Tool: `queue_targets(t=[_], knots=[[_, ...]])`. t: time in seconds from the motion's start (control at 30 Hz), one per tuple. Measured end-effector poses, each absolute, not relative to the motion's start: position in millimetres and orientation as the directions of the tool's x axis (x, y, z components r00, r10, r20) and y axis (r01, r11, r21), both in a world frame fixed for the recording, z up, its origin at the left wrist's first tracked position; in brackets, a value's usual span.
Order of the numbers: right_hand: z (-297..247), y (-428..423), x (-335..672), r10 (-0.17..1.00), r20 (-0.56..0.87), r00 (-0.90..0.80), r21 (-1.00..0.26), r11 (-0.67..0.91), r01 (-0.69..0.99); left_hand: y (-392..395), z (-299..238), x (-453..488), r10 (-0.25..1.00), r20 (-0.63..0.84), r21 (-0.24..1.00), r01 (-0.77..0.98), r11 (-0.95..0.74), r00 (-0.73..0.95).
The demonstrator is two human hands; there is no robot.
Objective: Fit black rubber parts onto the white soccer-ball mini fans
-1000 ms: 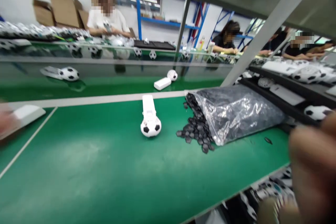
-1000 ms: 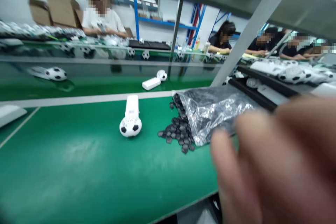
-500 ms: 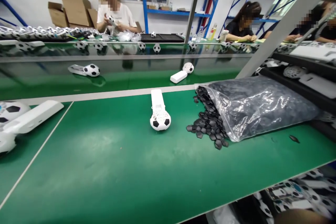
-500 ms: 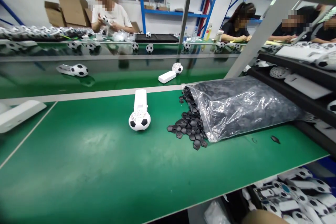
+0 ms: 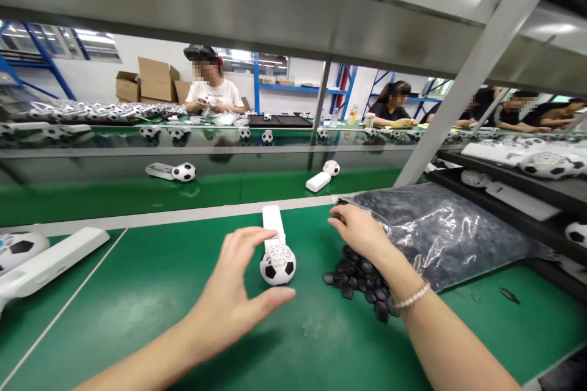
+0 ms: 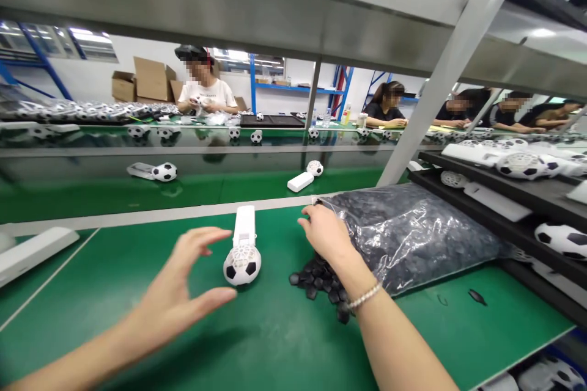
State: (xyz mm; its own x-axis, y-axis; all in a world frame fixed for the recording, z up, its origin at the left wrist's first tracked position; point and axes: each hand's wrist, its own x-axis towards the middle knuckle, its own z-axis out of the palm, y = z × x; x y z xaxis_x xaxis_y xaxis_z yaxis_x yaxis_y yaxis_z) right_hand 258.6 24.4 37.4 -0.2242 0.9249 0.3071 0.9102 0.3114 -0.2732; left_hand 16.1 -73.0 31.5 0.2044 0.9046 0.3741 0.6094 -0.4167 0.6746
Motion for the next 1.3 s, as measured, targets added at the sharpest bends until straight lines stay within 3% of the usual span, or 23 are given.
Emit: queue_targets(t=[0.03,0.1,0.37,0.57,0.67,0.73,0.83,0.9,1.03,1.3], knots=[[26.7,31.8,256.8,0.941,0.274,-0.199,-0.165,0.25,0.954,-69.3,24.9,19.0,0.918,0.327,0.682,0.616,-0.393,0.224],[8.0,43.3,258.8,0.954,0.237,-0.184,-0.067,0.204,0.977,-62.0,9.6,24.1,0.937,0.233,0.705,0.618,-0.348,0.261],[-8.4,55.2,277.6,0.966,0.121,-0.228,-0.056,0.236,0.97,-44.9,-11.0,14.8,0.905,0.257,0.751,0.519,-0.407,0.338],[-5.7,56.0,273.2,0.951,0.172,-0.256,-0.002,0.261,0.965,-33.6,-12.1,8.6,0.898,0.31,0.794,0.434,-0.426,0.313],[-2.2,52.2,267.4,0.936,0.206,-0.285,-0.108,0.311,0.944,-29.7,-12.5,4.9,0.897,0.272,0.851,0.349,-0.393,0.348],[1.3,44.7,260.1,0.911,0.229,-0.343,-0.295,0.401,0.867,-28.2,-11.8,2.6,0.904,0.199,0.892,0.312,-0.327,0.377],[6.4,27.2,243.1,0.85,0.244,-0.467,-0.62,0.507,0.599,-27.3,-11.0,2.3,0.929,0.119,0.91,0.335,-0.243,0.351],[7.6,15.6,230.1,0.8,0.248,-0.546,-0.748,0.517,0.417,-26.6,-11.2,3.3,0.938,0.102,0.911,0.347,-0.222,0.331],[2.2,4.7,210.2,0.733,0.284,-0.618,-0.794,0.541,0.277,-22.8,-11.1,3.0,0.922,0.09,0.911,0.343,-0.229,0.377],[-10.3,6.6,199.8,0.767,0.287,-0.573,-0.815,0.51,0.275,-18.9,-13.3,7.2,0.911,0.145,0.915,0.299,-0.272,0.385]])
